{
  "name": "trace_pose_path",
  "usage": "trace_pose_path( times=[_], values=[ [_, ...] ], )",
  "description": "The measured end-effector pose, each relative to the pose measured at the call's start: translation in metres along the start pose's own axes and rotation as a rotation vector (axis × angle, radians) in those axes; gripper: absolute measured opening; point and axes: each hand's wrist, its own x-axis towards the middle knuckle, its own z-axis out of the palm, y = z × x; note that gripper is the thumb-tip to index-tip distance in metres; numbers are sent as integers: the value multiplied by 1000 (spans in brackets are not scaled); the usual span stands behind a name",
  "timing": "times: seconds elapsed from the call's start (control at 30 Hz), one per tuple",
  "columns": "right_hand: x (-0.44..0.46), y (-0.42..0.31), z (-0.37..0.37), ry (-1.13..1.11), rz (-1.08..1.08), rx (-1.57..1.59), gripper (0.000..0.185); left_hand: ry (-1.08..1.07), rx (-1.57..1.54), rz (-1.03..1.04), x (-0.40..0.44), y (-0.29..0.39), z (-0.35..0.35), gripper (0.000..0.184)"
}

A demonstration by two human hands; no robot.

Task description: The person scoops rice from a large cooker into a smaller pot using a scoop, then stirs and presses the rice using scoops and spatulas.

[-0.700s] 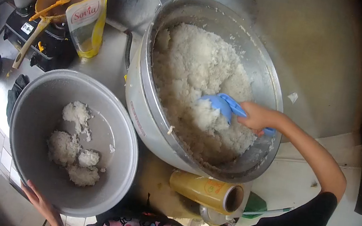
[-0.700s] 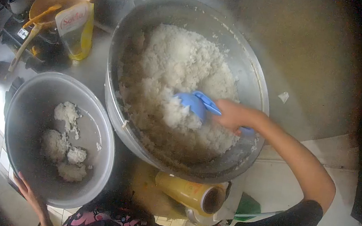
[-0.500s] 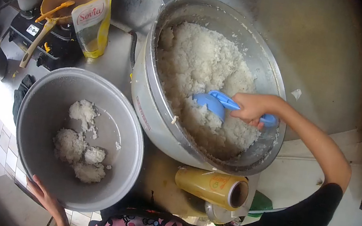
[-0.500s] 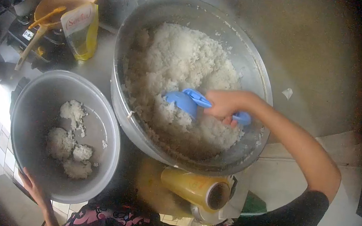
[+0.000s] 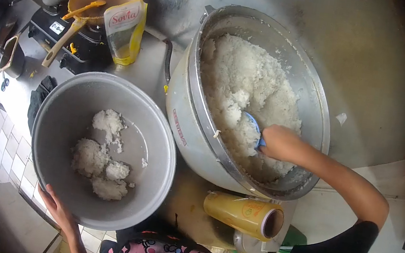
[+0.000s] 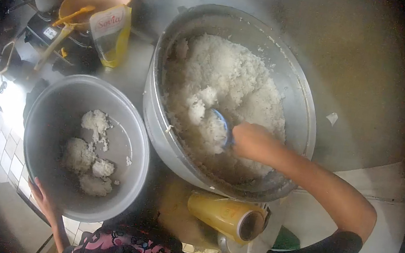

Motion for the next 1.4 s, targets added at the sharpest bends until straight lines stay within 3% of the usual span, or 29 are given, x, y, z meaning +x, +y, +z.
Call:
trace_pose_path(
  times=[0.07,0.2,0.27,0.33,0.4,0.5,0.63,0.77,0.83,0.9,1.0,1.1,1.23,1.3,1.37,1.4],
  values=[
    [0,-4,10,-41,97,21,26,-2,-47,-18,-3,1,2,66],
    [-20,7,19,153,-167,118,29,-10,-156,18,-4,-12,2,63],
    [-27,20,26,165,-55,210,31,18,-136,-37,-3,-5,4,63],
    [-42,3,-8,-119,308,385,38,-11,-255,-47,1,-26,5,60],
    [-51,-4,-17,43,319,509,43,-41,124,209,7,-52,-4,58],
    [-61,2,-24,241,271,467,48,24,-162,23,-8,5,0,57],
    [-84,-53,-90,164,521,435,49,14,-263,43,-10,13,6,54],
    [-73,-90,-103,605,-35,381,37,-24,-317,47,-9,13,5,57],
    [-41,-112,-104,683,-381,386,24,-57,-326,38,-8,10,6,63],
    [-23,-150,-101,708,-496,254,14,41,-294,55,-8,2,9,53],
    [-7,-192,-89,711,-384,165,11,-40,-361,54,-6,0,5,54],
    [-7,-186,-96,881,-328,183,13,19,-327,14,-7,0,7,54],
    [-50,-124,-112,899,-204,348,18,54,-122,66,-6,-8,5,53],
    [-70,-86,-116,712,182,552,26,38,-178,34,-2,-11,5,55],
    [-54,-11,-90,875,255,192,30,7,-187,34,-1,-13,4,58],
    [-44,18,-80,825,372,123,31,-15,-190,33,1,-19,3,59]
  ],
)
